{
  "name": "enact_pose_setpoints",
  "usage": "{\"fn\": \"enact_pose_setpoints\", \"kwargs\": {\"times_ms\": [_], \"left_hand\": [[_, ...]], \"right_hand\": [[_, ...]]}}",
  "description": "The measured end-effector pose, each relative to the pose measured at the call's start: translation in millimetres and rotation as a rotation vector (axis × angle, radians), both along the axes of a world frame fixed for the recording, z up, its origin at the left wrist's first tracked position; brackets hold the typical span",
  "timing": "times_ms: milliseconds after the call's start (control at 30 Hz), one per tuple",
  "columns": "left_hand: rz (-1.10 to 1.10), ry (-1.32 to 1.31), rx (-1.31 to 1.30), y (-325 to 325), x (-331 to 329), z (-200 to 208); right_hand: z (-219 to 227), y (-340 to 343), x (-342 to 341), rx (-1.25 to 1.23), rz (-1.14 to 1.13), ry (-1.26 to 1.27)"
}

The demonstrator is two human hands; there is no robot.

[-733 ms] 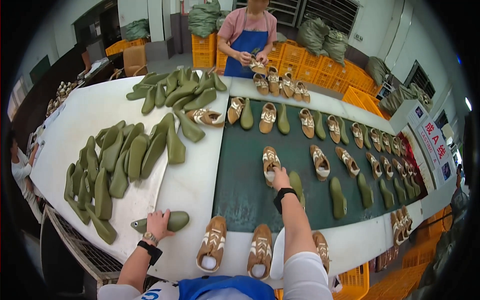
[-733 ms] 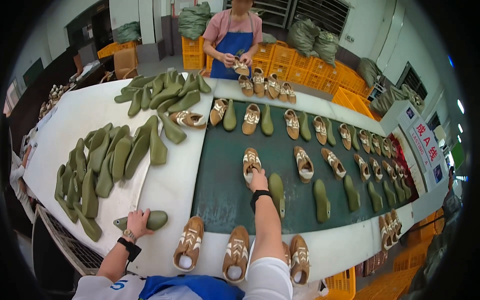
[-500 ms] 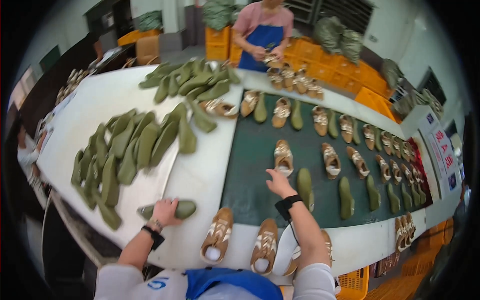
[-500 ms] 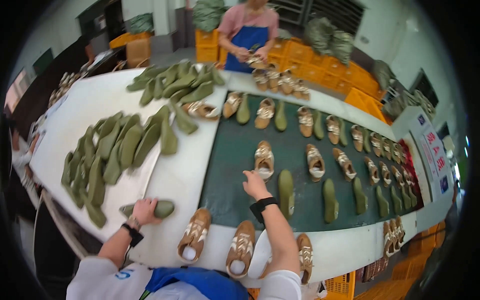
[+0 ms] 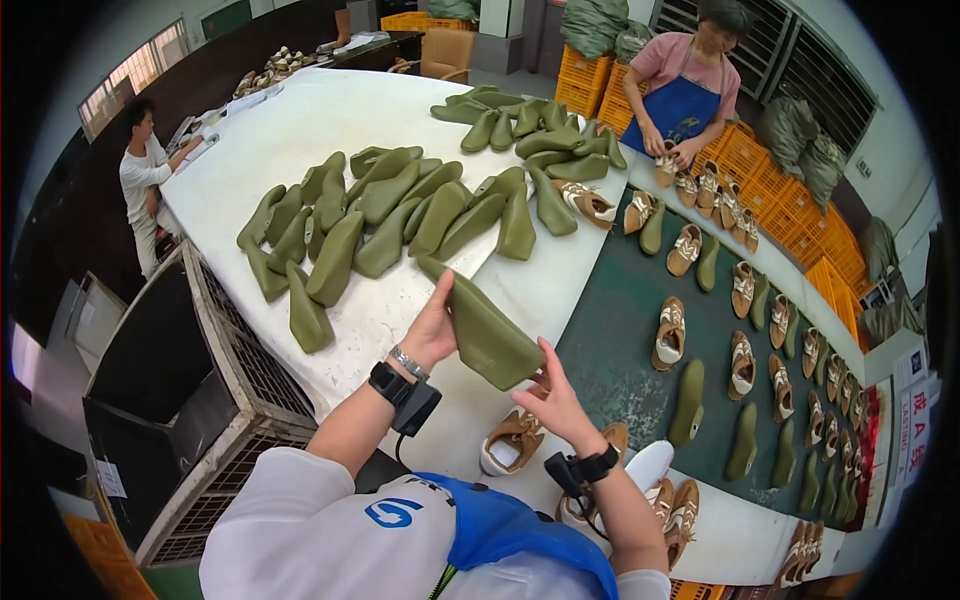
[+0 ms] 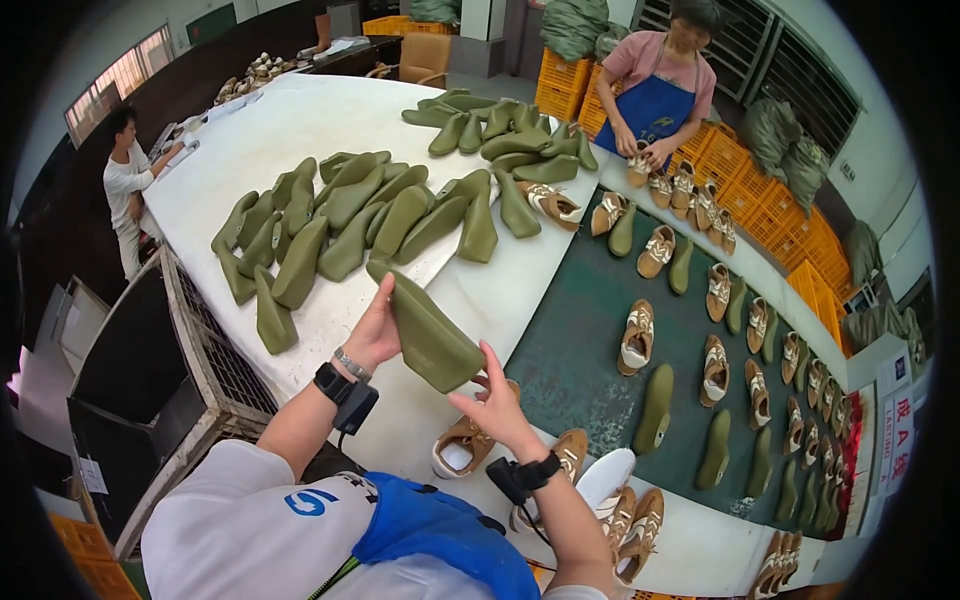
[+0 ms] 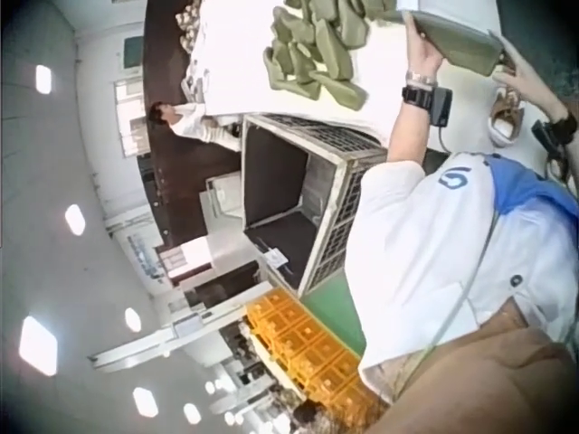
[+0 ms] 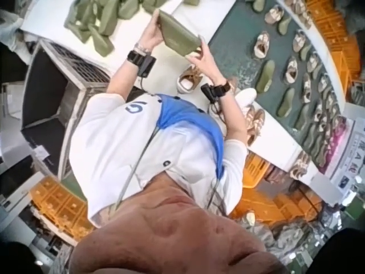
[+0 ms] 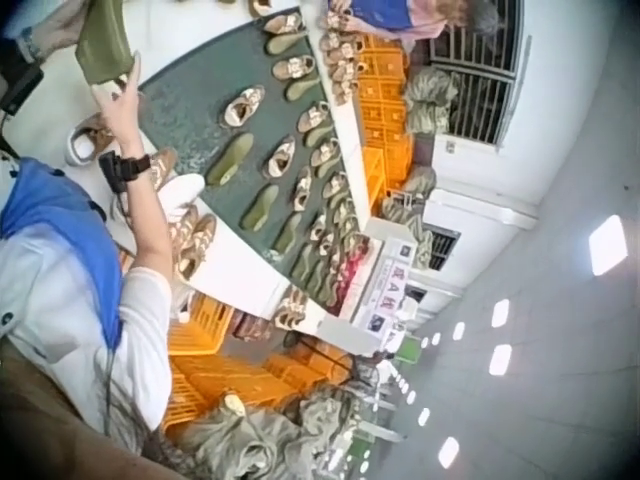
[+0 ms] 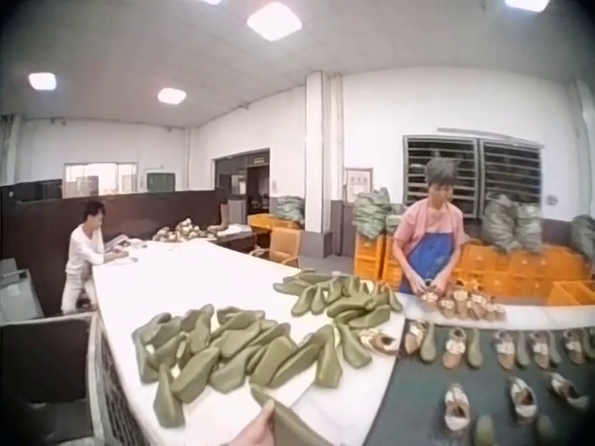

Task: Organizing shoes and green shoe lasts on a conveyor belt and in sorting bags in a manufacturing facility.

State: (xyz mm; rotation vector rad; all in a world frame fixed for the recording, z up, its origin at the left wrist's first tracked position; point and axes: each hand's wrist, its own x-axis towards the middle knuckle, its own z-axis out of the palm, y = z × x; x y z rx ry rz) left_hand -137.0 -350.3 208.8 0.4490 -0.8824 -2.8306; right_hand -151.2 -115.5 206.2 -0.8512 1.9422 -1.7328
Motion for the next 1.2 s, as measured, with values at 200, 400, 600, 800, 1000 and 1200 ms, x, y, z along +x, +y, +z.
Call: {"fn": "enact_pose_setpoints", "kwargs": {"times_ms": [200, 400, 600, 800, 1000, 1200], "left_hand": [[-0.364, -0.088, 0.215, 25.8, 23.6, 6.5], [-0.357, -0.078, -0.152, 16.5, 39.3, -5.8], [-0.332, -0.187, -0.225, 15.3, 38.3, -17.4], [-0.275, -0.230, -0.307, 5.8, 54.3, -36.7], [-0.436, -0.236, -0.536, 43.3, 48.2, -35.4], [-0.618, -0.112, -0.887, 50.8, 72.0, -66.4]], "right_hand": [[-8.8, 1.1, -14.8, -0.426, -0.204, -0.923], [-61.7, 34.0, -64.6, -0.836, -0.647, -1.231], [-159.6, 110.8, -109.9, -0.821, -0.742, -1.431], [-98.6, 83.1, -85.7, 0.363, -0.792, -0.200], [-129.4, 84.6, -131.3, 1.327, -0.488, 0.617], [-108.2, 91.9, -144.3, 1.433, -0.606, 0.326]]}}
